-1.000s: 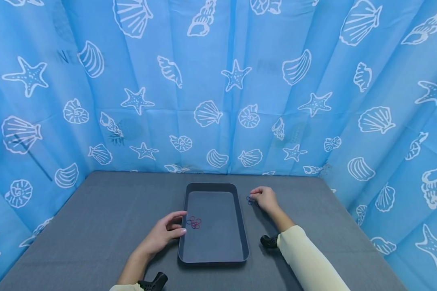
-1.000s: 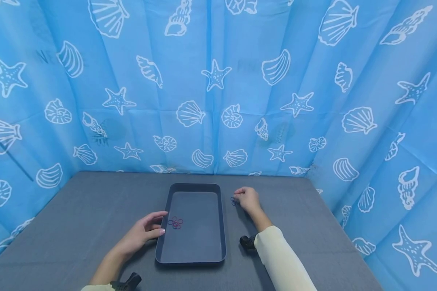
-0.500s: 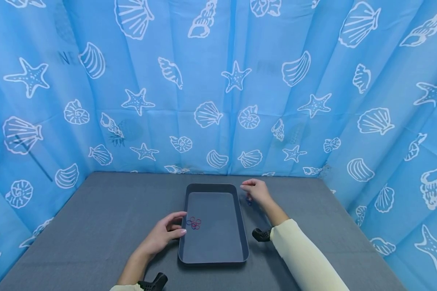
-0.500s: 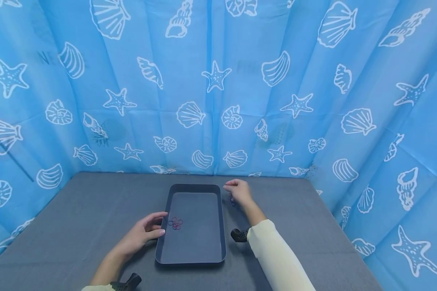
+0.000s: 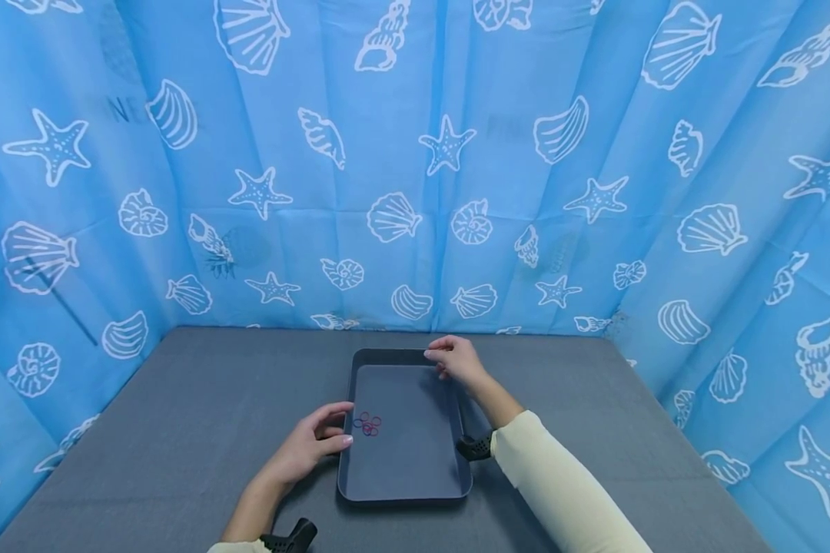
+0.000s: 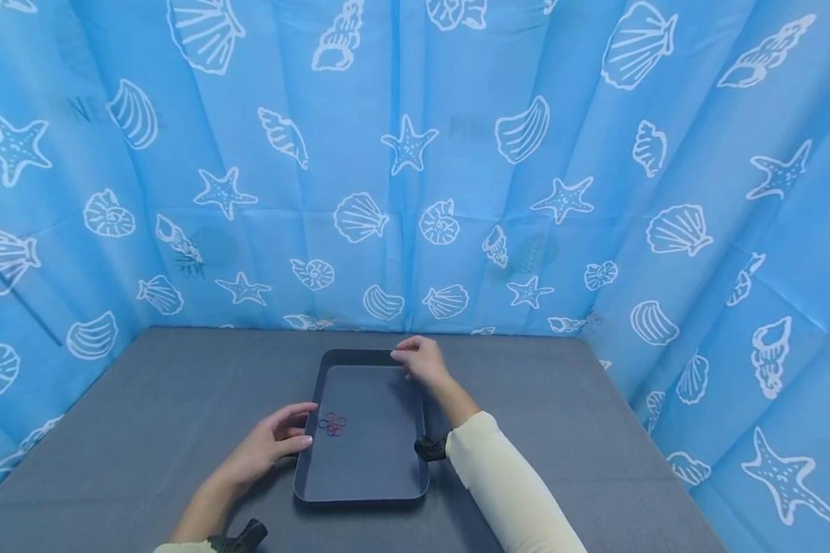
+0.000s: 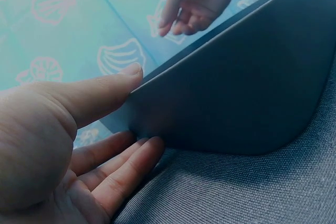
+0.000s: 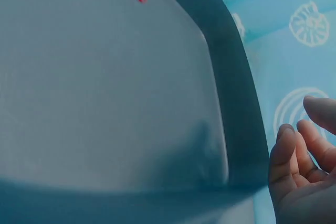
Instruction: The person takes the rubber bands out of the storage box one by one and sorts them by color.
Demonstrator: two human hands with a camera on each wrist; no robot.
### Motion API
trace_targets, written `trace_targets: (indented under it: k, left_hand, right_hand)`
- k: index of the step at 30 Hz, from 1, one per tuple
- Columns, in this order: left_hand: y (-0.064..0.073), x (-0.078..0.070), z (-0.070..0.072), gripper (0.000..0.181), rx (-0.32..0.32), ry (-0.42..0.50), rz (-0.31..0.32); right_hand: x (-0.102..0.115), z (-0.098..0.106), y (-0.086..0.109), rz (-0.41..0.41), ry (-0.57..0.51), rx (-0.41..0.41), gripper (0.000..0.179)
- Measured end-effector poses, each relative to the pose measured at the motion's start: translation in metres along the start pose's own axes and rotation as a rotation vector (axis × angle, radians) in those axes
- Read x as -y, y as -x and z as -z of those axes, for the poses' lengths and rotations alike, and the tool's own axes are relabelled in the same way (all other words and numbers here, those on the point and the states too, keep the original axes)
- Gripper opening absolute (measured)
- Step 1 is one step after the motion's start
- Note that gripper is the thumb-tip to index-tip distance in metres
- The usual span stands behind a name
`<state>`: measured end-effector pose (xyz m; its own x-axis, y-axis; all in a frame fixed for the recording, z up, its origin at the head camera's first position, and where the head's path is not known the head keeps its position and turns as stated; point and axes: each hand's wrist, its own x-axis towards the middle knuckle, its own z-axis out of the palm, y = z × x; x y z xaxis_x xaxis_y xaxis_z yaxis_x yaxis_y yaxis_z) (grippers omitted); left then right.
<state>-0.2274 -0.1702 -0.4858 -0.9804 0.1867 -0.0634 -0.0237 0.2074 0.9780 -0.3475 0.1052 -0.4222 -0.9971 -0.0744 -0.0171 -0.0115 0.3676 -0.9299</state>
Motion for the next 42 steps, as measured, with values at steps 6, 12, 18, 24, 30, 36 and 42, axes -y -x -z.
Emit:
trace_targets:
  k: [6,12,18,24,30,36,42]
  left_hand:
    - [0.002,-0.003,0.000,0.050,-0.005,0.001,-0.007]
    - [0.002,-0.004,-0.001,0.050,-0.011,-0.012,-0.001]
    - [0.002,-0.003,-0.001,0.051,-0.003,-0.012,0.002]
    - [0.000,-0.001,0.000,0.051,0.001,-0.015,0.004]
    - [0.001,-0.002,0.001,0.051,0.011,-0.002,0.006]
    - [0.002,-0.003,0.002,0.051,0.014,0.007,0.002]
    - [0.000,-0.003,0.003,0.052,0.026,0.020,0.001]
  right_hand:
    - [0.003,-0.017,0.005,0.043,0.016,0.100,0.017]
    - [0.003,-0.030,0.010,0.073,0.042,0.219,0.019]
    - [0.003,-0.044,0.014,0.106,0.089,0.287,0.019]
    - [0.003,-0.058,0.015,0.118,0.094,0.352,0.018]
    - [0.000,-0.068,0.017,0.137,0.123,0.418,0.019]
    - [-0.002,-0.078,0.016,0.171,0.196,0.497,0.018]
    - [0.001,-0.084,0.021,0.167,0.275,0.567,0.018]
